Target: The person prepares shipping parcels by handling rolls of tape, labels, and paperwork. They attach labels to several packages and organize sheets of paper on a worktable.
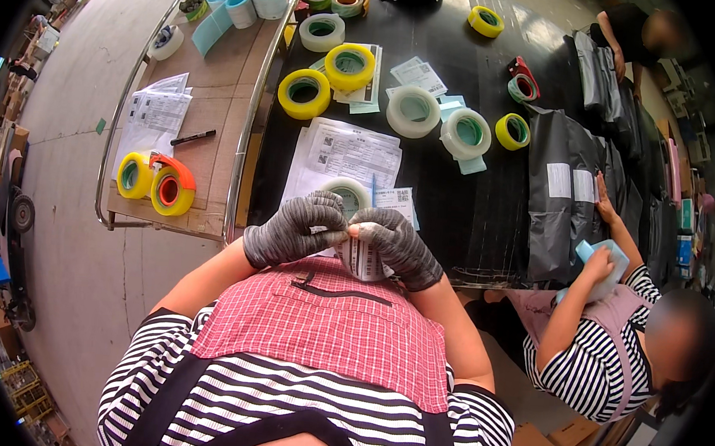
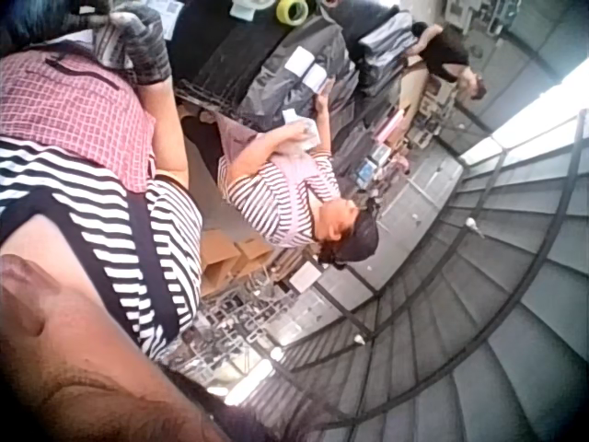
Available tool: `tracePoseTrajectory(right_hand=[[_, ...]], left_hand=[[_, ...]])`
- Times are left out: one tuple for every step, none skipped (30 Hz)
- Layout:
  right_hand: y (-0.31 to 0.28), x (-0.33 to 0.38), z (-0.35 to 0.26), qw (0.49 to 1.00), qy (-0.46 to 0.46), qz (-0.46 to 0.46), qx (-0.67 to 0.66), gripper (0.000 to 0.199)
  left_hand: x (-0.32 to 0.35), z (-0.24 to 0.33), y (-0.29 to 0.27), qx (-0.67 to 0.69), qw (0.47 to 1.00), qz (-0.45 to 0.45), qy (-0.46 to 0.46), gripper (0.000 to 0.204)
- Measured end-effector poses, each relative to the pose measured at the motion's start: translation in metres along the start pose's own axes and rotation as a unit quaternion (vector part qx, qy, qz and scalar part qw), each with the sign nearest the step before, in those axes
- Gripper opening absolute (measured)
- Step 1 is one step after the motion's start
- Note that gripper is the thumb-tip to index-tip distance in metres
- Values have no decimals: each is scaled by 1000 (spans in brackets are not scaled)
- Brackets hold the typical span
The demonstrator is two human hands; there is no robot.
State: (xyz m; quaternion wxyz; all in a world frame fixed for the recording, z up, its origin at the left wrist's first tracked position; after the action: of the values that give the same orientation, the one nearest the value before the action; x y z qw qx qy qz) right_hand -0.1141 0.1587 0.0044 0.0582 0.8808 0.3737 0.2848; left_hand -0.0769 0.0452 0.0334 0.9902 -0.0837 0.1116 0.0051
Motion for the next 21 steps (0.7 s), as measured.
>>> tracePoseTrajectory(right_hand=[[0,0,0,1000,1,-2,-4,24],[-4,-1,0,1000,-8,16,14,25],[-8,-1,1,999,-17,35,32,25],[-12,-1,2,997,-26,54,49,25],[-8,0,-2,996,-29,53,61,26],[-9,0,-2,995,-35,58,69,27],[-10,-1,-1,994,-42,63,77,27],[-12,-2,0,993,-48,68,85,27],[-13,-3,1,993,-44,73,81,28],[-14,-3,3,993,-41,78,78,28],[-15,-3,5,993,-37,83,74,29],[-17,-4,4,990,-41,88,101,30],[-18,-5,3,986,-46,92,128,31],[-20,-6,2,982,-51,96,155,31],[-23,-6,2,981,-53,103,158,32],[-26,-7,3,979,-55,111,161,33],[-29,-8,3,978,-57,117,165,34],[-32,-8,1,973,-68,122,183,35],[-37,-8,-1,968,-79,127,200,37],[-42,-7,-4,963,-89,133,217,38],[-50,-12,2,957,-98,144,232,37]], left_hand=[[0,-2,0,6,1000,7,-17,12],[0,-3,0,11,999,13,-33,13],[1,-12,-3,32,995,28,-92,17],[3,-20,-6,54,986,43,-150,21],[6,-29,-8,75,974,59,-208,25],[7,-32,-9,80,970,69,-217,28],[7,-35,-11,85,967,79,-227,31],[7,-37,-12,90,963,89,-237,34],[6,-40,-14,50,969,108,-215,34],[6,-41,-15,2,972,106,-209,34],[5,-38,-16,-47,973,104,-203,34],[4,-37,-17,-96,971,102,-196,35],[3,-35,-18,-111,971,109,-183,34],[2,-34,-19,-126,970,115,-171,34],[0,-32,-20,-141,970,121,-159,33],[-1,-31,-21,-156,969,127,-146,33],[-1,-30,-24,-153,967,138,-153,33],[-1,-29,-27,-150,965,148,-160,34],[-1,-29,-30,-146,962,158,-166,34],[-1,-31,-33,-164,959,158,-170,34],[-2,-35,-35,-181,955,158,-175,35]])
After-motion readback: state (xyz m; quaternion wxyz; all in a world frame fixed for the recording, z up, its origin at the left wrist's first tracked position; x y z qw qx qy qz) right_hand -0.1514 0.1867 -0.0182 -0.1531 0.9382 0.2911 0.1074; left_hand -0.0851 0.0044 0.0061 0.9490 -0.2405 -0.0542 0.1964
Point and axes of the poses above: each hand's wrist, its own x-axis away from the middle knuckle, its own y-axis out of the palm, z = x × y, the point moved 9 cm from there along -x, towards the middle knuckle, and after that the axes turned 13 degrees about z, right-handed, at the moved point
